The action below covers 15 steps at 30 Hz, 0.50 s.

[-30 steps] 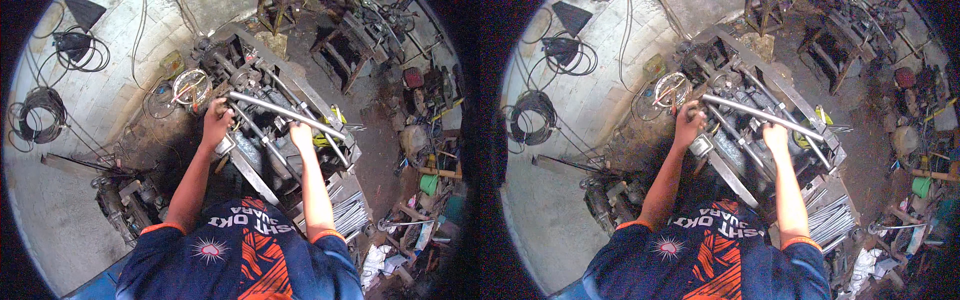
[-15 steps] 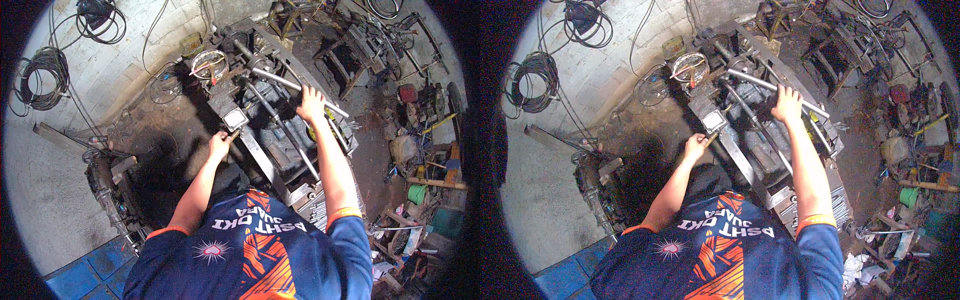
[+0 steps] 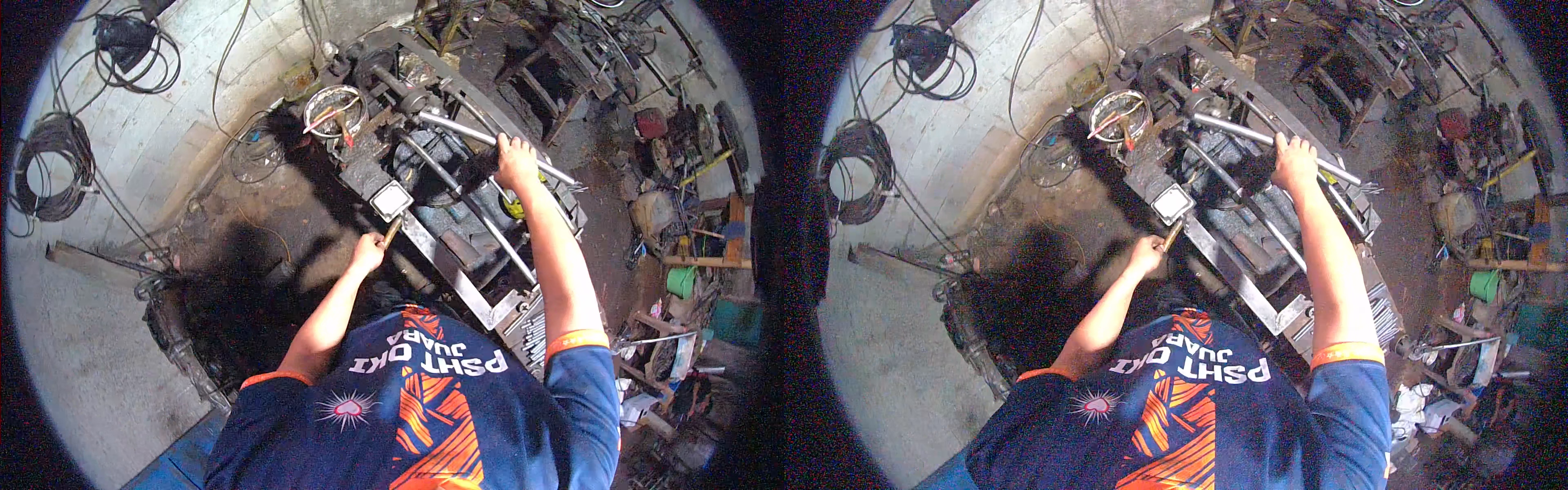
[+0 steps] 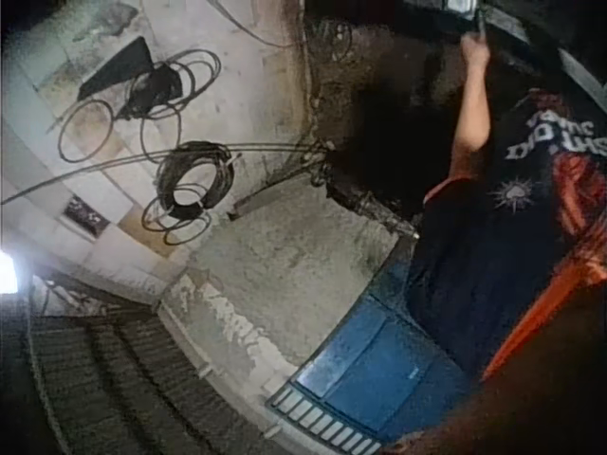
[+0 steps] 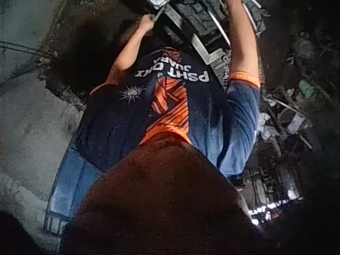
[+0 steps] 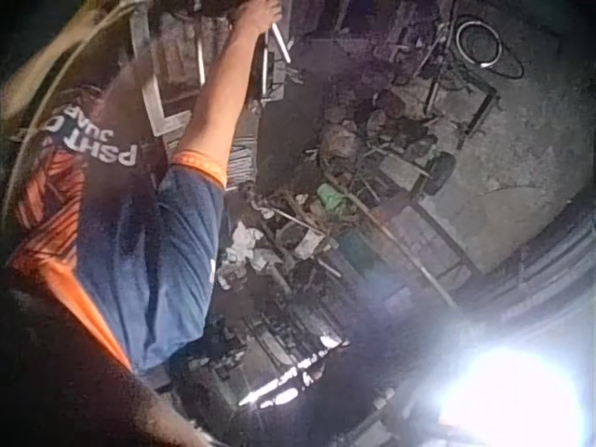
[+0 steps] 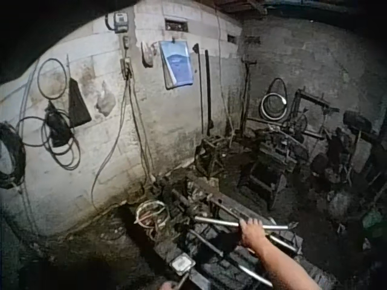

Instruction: The person removes a bent metal pipe from a bending machine, applies lubricant from a bowl onto the machine rod using a brush, and places another metal pipe into the machine to bend it.

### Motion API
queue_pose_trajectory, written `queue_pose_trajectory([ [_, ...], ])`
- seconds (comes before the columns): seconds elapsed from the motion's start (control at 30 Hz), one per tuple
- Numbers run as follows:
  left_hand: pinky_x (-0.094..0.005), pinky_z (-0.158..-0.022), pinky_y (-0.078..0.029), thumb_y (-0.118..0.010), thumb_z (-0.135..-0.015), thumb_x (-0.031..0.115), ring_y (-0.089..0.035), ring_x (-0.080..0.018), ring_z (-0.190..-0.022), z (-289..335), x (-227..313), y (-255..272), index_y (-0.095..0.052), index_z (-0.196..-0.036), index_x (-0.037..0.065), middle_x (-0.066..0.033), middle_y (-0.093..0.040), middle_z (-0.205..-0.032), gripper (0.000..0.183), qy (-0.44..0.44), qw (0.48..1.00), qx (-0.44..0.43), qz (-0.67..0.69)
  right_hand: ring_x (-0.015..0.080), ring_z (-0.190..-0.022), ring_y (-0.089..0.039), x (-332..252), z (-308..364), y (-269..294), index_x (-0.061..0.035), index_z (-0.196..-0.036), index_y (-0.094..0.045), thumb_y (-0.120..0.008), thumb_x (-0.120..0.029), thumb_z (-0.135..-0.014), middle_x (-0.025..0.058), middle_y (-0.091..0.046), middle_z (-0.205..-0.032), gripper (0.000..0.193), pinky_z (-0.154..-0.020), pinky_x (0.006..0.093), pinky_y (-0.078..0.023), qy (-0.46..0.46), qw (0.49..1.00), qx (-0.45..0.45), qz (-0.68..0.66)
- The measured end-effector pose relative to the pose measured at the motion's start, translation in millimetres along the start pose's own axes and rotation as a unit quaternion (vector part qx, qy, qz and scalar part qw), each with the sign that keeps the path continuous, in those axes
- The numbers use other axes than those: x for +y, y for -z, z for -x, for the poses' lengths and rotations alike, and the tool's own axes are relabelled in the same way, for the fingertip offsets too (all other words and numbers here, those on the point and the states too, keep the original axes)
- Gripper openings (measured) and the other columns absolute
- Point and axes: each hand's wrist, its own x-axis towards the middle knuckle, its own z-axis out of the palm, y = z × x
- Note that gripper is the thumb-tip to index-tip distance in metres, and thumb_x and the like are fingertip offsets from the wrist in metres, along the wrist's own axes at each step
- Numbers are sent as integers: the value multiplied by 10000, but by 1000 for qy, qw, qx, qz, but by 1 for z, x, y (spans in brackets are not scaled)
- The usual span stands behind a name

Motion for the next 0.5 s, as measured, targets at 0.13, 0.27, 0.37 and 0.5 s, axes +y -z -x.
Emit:
queue_pose_trajectory([
  [0.13, -340, -899, -474, -575, -866, 141, -641, -291, -1000, -2, 9, 8, -619, -1081, -52, -220, -654, -1063, 292, 9, 999, -42, 13, 358, -1170, -485, -1, 1, 1, -126, -1332, -372, -734, -202, -659, 206, -522, -1211, 768, -975, 461, -390, -20, 1000, -11, -4],
  [0.27, -304, -595, -476, -626, -868, 155, -588, -136, -634, -10, 3, 10, -623, -1017, -58, -69, -644, -768, 259, 0, 997, -78, -9, 354, -1137, -506, -4, -3, 2, -136, -1279, -405, -749, -187, -645, 185, -541, -1163, 723, -961, 472, -396, -17, 1000, -3, -14],
  [0.37, -331, -688, -475, -635, -860, 182, -616, -191, -749, -13, 6, 16, -632, -1003, -54, -118, -660, -832, 276, 6, 993, -114, 1, 335, -1111, -521, -5, -3, -3, -138, -1235, -427, -704, -167, -674, 175, -551, -1131, 627, -924, 459, -409, -18, 999, 38, -12],
  [0.5, -338, -702, -488, -635, -850, 126, -619, -187, -760, -10, 10, 20, -617, -1040, -62, -125, -669, -868, 268, 13, 989, -147, 28, 329, -1091, -527, -7, -5, -8, -135, -1214, -433, -690, -166, -681, 171, -555, -1115, 593, -915, 450, -408, -29, 998, 54, -1],
])
